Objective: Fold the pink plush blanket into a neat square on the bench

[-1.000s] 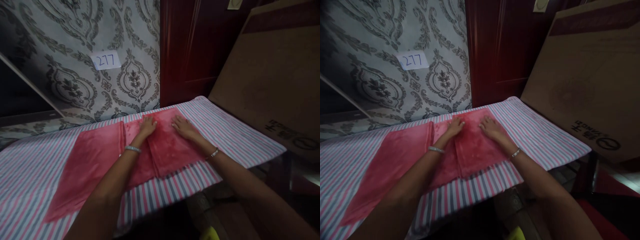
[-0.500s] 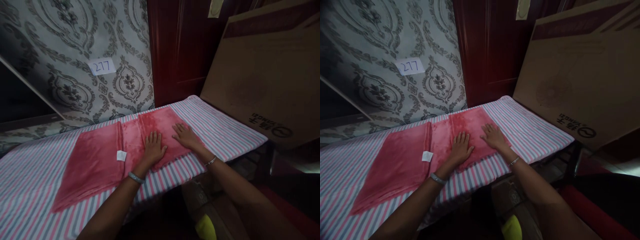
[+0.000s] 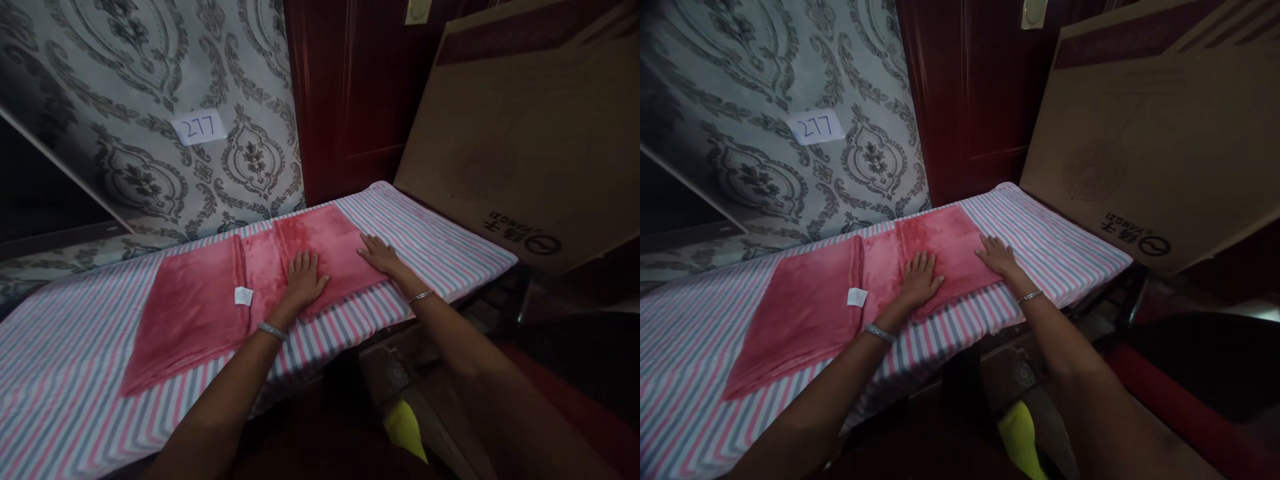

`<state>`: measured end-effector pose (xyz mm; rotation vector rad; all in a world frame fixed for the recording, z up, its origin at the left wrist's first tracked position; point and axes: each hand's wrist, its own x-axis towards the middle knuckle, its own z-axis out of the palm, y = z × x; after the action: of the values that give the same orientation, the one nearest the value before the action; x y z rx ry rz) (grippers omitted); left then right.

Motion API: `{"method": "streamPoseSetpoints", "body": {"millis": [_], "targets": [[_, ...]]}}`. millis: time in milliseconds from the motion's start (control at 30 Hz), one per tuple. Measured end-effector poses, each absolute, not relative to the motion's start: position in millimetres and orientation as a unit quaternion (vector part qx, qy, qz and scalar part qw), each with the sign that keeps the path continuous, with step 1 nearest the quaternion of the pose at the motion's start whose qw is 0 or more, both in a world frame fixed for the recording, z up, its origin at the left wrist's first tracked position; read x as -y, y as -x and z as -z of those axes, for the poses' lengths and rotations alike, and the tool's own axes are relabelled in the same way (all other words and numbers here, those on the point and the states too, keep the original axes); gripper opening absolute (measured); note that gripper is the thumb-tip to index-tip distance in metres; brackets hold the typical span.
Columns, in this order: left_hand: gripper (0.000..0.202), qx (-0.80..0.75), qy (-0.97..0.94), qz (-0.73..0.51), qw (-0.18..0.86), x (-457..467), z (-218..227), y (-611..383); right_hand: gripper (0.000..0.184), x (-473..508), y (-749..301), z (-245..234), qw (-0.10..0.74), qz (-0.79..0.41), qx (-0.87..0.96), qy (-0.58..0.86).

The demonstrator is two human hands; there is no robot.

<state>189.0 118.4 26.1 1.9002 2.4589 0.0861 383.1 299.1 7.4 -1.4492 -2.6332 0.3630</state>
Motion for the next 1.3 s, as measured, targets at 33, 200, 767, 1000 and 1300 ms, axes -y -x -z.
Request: {"method": "streamPoseSetpoints", "body": {"millis": [33,200,767,1000,1300], "targets": [[0.074,-0.791,-0.611,-0.027,0.029,-117.3,-30.9,-189.8,0.067,-294.5,-382.1,-12.9,0.064,-0.112,0.864,0.487],[0.072,-0.787,-0.615,-0.047,0.017,-98.6,-43.3,-204.7,0.060,-237.1,-364.0,-28.5,0.121,-0.028,0.904,0.409],[0.076,-0.781,-0.622,-0.047,0.022,-72.2,-17.0,-215.1,0.060,-256.0,-418.6,7.4,0.055,-0.047,0.890,0.450],[0.051,-0.774,-0.625,-0.099,0.031,-97.0,-63.8,-183.5,0.051,-265.2,-360.4,-26.8,0.110,-0.022,0.916,0.385],[0.065,-0.823,-0.567,-0.036,-0.009,-134.6,-29.7,-149.2,0.056,-242.4,-252.7,-16.1,0.075,-0.051,0.964,0.251]]}}
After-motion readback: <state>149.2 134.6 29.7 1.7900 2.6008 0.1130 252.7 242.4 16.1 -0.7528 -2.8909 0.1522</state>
